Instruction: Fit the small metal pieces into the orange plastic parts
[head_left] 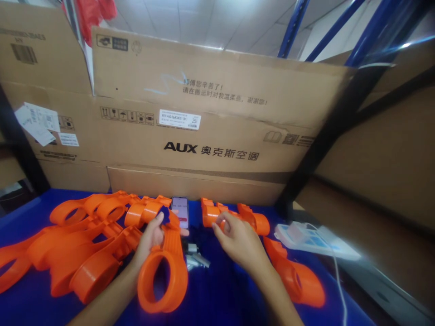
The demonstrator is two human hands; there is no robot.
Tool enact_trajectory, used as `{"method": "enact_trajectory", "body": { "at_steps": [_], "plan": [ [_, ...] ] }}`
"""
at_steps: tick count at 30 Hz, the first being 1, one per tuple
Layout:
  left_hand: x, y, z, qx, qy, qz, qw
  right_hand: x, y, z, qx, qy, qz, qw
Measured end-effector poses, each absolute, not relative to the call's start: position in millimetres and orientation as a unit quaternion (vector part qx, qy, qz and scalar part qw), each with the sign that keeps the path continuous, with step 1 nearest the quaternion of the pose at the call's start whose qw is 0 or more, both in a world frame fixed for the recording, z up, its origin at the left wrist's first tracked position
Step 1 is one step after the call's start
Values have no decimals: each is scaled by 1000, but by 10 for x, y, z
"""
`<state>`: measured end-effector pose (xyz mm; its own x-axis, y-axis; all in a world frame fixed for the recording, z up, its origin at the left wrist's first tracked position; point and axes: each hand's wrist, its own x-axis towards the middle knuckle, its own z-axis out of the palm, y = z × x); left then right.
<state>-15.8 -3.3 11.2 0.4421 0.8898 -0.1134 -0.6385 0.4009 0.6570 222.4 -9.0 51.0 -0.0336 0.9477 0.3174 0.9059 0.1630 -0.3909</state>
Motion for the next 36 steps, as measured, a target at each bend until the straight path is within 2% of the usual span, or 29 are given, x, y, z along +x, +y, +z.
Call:
{"method": "enact_trajectory", "body": {
  "at_steps": [5, 12, 15, 20, 23, 27, 31, 36],
  "plan": [
    [-119, -87, 129, 292, 229, 499, 783, 2248, -147, 457, -622, -757, 54, 193],
    [-107, -91, 118, 298, 216, 484, 794, 2354, -98, 458, -598, -756, 96, 248],
    [-91, -85, 60, 299, 216, 463, 806, 2386, -73, 497, -576, -749, 130, 300],
    [-41, -116, 21, 297, 213, 447, 816, 2204, -96, 519, -511, -677, 228, 477],
    [-29, -137, 49, 299, 216, 440, 819, 2018, -163, 505, -470, -638, 296, 534],
    [-52, -140, 80, 296, 194, 455, 817, 1857, -241, 487, -443, -613, 378, 533],
    [-86, -117, 52, 300, 157, 486, 805, 1803, -255, 507, -401, -643, 393, 521],
    [-59, -105, -14, 339, 145, 428, 825, 1769, -289, 517, -398, -659, 417, 483]
  ]
}}
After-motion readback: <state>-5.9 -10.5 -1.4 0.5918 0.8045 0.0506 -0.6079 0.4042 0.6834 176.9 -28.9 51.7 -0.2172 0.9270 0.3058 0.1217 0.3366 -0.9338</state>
